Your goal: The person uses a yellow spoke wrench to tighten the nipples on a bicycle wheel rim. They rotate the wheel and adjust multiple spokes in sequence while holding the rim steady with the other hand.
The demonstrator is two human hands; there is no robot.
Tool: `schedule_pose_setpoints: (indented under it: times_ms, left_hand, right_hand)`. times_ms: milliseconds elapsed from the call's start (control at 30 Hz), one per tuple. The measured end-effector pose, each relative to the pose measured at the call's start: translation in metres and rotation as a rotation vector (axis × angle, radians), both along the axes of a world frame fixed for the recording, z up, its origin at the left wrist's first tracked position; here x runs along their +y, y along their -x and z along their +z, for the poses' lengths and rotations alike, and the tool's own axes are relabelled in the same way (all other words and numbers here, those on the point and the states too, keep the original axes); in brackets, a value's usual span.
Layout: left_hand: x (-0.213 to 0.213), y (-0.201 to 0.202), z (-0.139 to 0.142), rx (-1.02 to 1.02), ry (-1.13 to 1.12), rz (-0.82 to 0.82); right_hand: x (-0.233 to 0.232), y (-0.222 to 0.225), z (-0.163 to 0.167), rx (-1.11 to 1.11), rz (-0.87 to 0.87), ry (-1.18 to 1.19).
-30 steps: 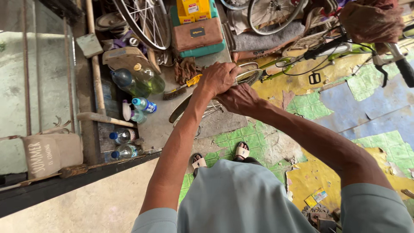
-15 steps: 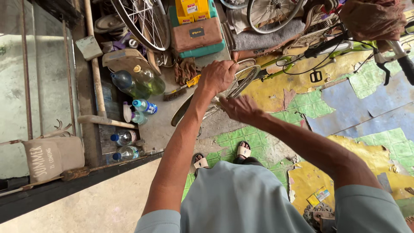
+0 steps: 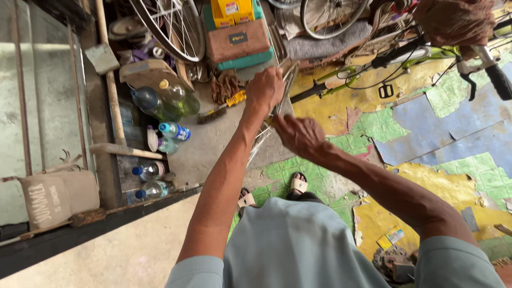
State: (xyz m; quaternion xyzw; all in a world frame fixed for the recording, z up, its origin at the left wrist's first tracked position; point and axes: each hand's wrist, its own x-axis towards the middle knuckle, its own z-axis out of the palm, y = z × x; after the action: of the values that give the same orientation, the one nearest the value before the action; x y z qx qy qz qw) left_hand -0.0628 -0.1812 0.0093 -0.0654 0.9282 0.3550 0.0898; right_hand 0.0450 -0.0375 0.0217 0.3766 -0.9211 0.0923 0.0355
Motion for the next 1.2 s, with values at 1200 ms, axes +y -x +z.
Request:
schedule_pose_setpoints:
  times_ms: [1200]
  left_hand:
    - [0.018, 0.015, -0.036, 0.153, -0.237, 0.091]
  right_hand:
    - [0.038, -0.006, -0.031, -0.043, -0.115, 0.016]
